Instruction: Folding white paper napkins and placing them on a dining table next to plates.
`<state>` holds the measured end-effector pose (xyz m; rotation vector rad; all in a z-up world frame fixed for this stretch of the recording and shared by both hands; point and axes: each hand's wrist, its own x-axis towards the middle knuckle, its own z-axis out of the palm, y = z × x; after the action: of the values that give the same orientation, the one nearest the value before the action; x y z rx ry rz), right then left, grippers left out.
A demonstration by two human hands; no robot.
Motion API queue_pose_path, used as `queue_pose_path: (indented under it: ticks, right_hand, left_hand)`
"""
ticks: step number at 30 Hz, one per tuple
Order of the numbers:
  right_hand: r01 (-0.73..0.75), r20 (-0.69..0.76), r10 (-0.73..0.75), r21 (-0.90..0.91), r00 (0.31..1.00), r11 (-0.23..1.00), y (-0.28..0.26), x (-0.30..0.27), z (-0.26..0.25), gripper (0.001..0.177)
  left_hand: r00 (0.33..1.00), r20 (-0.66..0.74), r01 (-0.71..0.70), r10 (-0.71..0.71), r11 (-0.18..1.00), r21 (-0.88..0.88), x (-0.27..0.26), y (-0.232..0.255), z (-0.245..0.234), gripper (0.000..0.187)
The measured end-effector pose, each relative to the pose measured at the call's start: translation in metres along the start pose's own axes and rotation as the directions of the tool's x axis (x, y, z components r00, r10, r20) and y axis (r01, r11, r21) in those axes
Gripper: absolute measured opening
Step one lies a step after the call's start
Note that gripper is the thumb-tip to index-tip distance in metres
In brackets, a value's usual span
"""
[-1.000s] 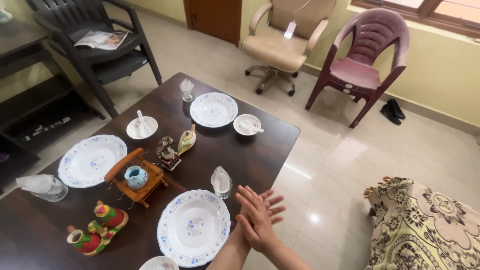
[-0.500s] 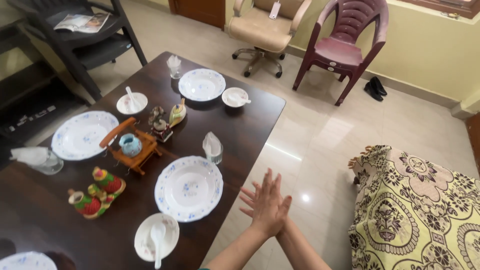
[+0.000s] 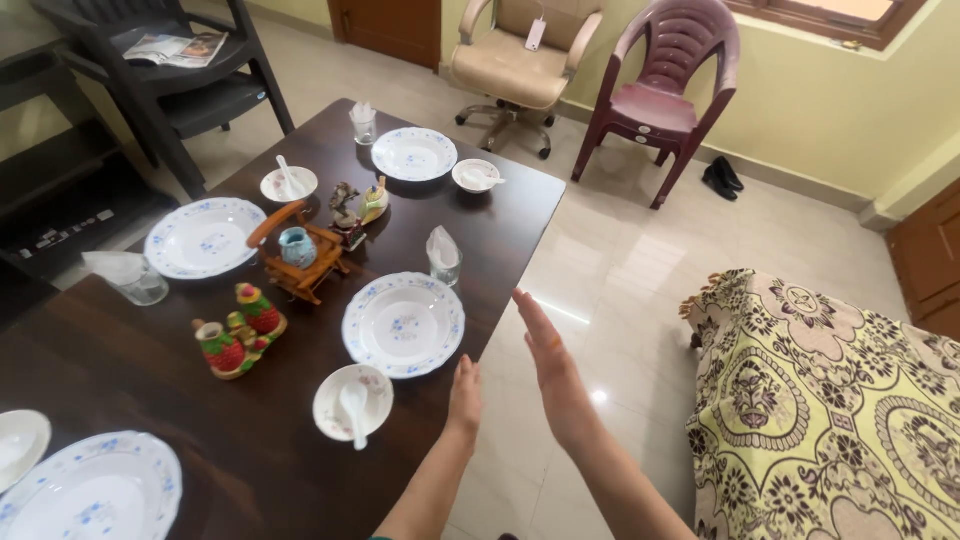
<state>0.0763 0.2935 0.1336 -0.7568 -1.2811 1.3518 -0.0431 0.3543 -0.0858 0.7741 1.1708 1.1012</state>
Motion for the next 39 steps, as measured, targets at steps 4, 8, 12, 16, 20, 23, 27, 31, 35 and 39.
queue_pose_path:
  ticks: [4,8,12,16,20,23,27,31,35,39]
  right_hand:
    - [0.251,0.072,-0.245,-0.449,0.967,0.858,0.042,-0.049,0.075,0.078]
    - [0.338,0.188,-0.295,-0.707,0.937,0.621,0.102,-0.099,0.127,0.064]
    - [0.349,0.238,-0.272,-0.785,0.932,0.512,0.128,-0.159,0.146,0.06]
    - [0.113,-0.022,-0.22,-0.805,0.975,0.582,0.177,-0.205,0.139,0.064]
    - [-0.396,-0.444,0.425,0.162,0.789,0.904,0.173,-0.23,0.147,0.083]
    - [-0.354,-0.233,0.655,0.687,0.719,0.634,0.153,-0.244,0.173,0.094]
    - [-0.329,0.012,0.541,0.804,0.841,0.494,0.13,-0.261,0.198,0.098]
    - [-0.336,0.079,0.433,0.759,0.898,0.558,0.107,-0.285,0.219,0.09]
    - [-0.33,0.072,0.402,0.707,0.913,0.625,0.073,-0.309,0.257,0.094]
    - [-0.336,0.063,0.432,0.732,0.9,0.593,0.076,-0.33,0.299,0.097]
  left_hand:
    - [0.959,0.218,0.261,-0.18,0.862,-0.434,-0.06,0.004,-0.031,0.082]
    - [0.868,0.474,0.445,-0.149,0.657,-0.608,-0.136,0.041,-0.07,0.087]
    - [0.897,0.434,0.374,-0.081,0.662,-0.649,-0.194,0.018,-0.111,0.085]
    - [0.898,0.416,0.39,-0.142,0.694,-0.605,-0.25,0.02,-0.119,0.086]
    - [0.924,0.374,0.003,0.072,0.981,-0.195,-0.3,0.037,-0.094,0.074]
    - [0.881,0.403,-0.369,0.249,0.895,0.252,-0.332,0.036,-0.087,0.069]
    - [0.804,0.485,-0.594,0.345,0.418,0.687,-0.354,0.018,-0.094,0.068]
    - [0.648,0.508,-0.748,0.567,0.353,0.561,-0.376,0.012,-0.132,0.063]
    - [0.615,0.496,-0.764,0.613,0.308,0.566,-0.413,0.03,-0.173,0.058]
    - [0.717,0.385,-0.65,0.582,0.356,0.671,-0.436,0.017,-0.214,0.057]
